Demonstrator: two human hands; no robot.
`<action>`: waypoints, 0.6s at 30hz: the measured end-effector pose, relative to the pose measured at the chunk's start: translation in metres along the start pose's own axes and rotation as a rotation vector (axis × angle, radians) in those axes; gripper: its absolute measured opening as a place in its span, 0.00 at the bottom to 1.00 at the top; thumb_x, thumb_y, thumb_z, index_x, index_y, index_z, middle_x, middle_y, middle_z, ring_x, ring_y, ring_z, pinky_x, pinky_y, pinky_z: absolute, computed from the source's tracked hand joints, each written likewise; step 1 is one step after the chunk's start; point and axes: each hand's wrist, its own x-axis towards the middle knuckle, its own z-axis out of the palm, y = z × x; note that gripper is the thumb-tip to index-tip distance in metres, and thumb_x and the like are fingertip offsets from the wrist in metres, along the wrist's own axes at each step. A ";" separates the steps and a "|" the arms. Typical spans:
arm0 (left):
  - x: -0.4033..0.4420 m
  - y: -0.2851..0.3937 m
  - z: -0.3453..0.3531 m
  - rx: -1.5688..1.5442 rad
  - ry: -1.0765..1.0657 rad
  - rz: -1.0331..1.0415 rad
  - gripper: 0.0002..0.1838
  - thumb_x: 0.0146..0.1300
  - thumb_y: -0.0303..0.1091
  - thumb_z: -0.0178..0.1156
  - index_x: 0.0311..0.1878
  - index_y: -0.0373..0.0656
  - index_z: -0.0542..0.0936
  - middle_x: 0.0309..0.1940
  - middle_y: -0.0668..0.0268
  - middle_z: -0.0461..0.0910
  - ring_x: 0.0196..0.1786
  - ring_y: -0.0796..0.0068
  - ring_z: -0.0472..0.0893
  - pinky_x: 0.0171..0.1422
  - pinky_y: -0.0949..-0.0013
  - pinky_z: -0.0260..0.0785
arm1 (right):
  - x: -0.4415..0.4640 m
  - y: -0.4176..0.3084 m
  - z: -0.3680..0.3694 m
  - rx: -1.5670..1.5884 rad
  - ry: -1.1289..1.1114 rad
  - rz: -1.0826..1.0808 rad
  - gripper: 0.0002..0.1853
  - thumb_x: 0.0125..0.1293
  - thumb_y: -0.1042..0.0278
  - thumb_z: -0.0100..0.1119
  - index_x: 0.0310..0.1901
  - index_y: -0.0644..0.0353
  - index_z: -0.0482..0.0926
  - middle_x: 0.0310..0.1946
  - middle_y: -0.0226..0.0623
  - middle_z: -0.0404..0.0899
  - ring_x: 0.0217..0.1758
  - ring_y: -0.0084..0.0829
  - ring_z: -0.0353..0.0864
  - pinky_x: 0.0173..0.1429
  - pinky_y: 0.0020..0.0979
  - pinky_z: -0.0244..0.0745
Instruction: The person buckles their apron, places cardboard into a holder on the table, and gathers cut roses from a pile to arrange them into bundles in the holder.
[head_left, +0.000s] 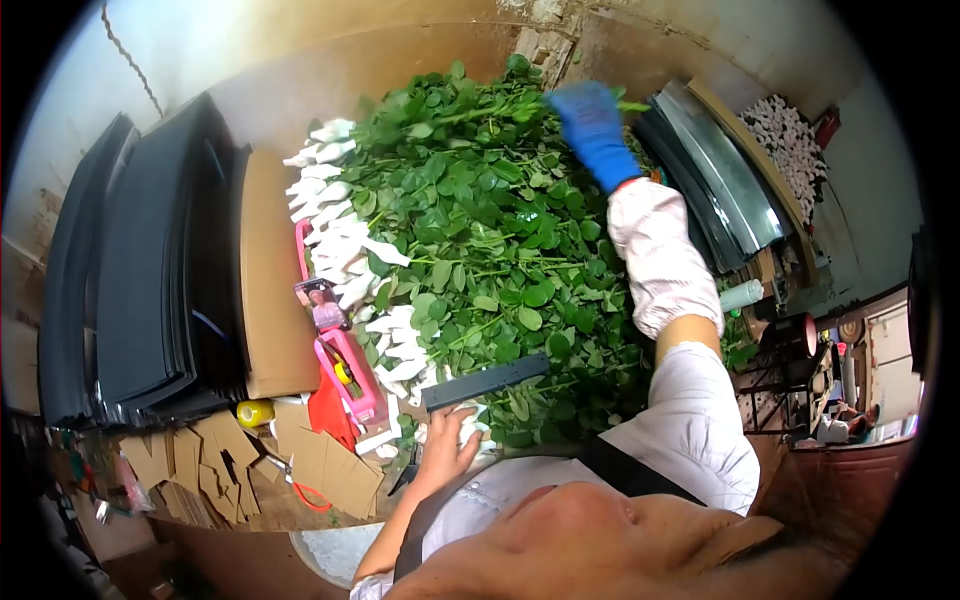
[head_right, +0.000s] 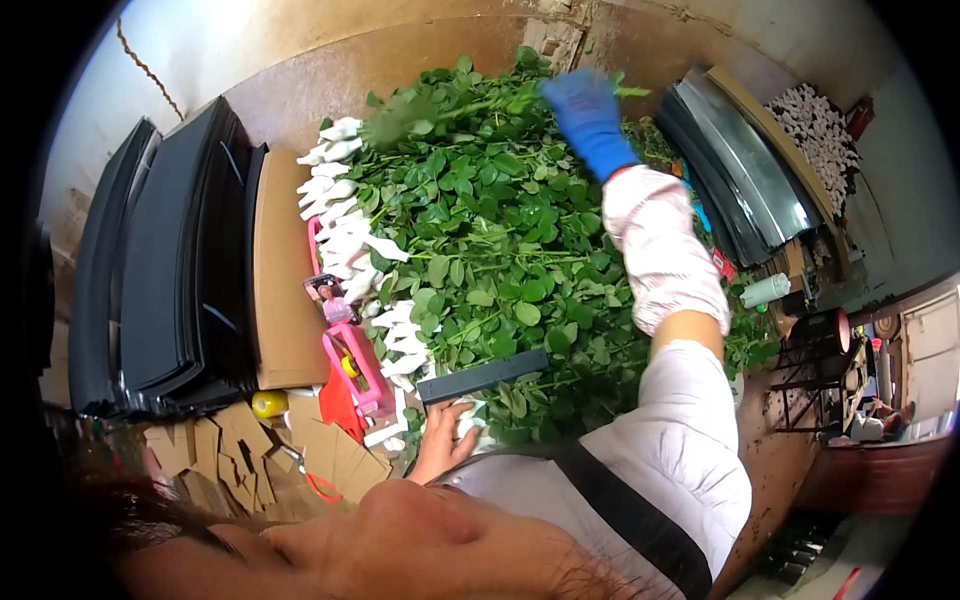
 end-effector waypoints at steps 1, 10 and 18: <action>0.001 0.002 -0.001 0.004 -0.002 -0.005 0.23 0.64 0.34 0.67 0.61 0.44 0.74 0.58 0.46 0.71 0.61 0.43 0.73 0.65 0.54 0.68 | -0.011 0.023 -0.016 0.062 0.212 -0.029 0.18 0.59 0.78 0.59 0.48 0.43 0.85 0.40 0.34 0.85 0.48 0.38 0.85 0.50 0.41 0.80; 0.002 -0.009 0.017 -0.107 0.223 0.004 0.10 0.65 0.31 0.63 0.48 0.42 0.81 0.46 0.53 0.81 0.51 0.49 0.81 0.55 0.58 0.74 | -0.269 0.149 -0.049 0.681 0.002 -0.101 0.24 0.52 0.85 0.57 0.49 0.51 0.86 0.47 0.40 0.85 0.52 0.48 0.83 0.60 0.42 0.76; 0.003 -0.020 0.029 -0.036 0.276 -0.066 0.19 0.65 0.30 0.63 0.59 0.42 0.76 0.46 0.58 0.82 0.49 0.60 0.83 0.53 0.64 0.75 | -0.415 0.090 -0.044 -0.063 -0.524 0.131 0.32 0.55 0.75 0.66 0.63 0.44 0.78 0.70 0.45 0.69 0.67 0.44 0.72 0.65 0.45 0.72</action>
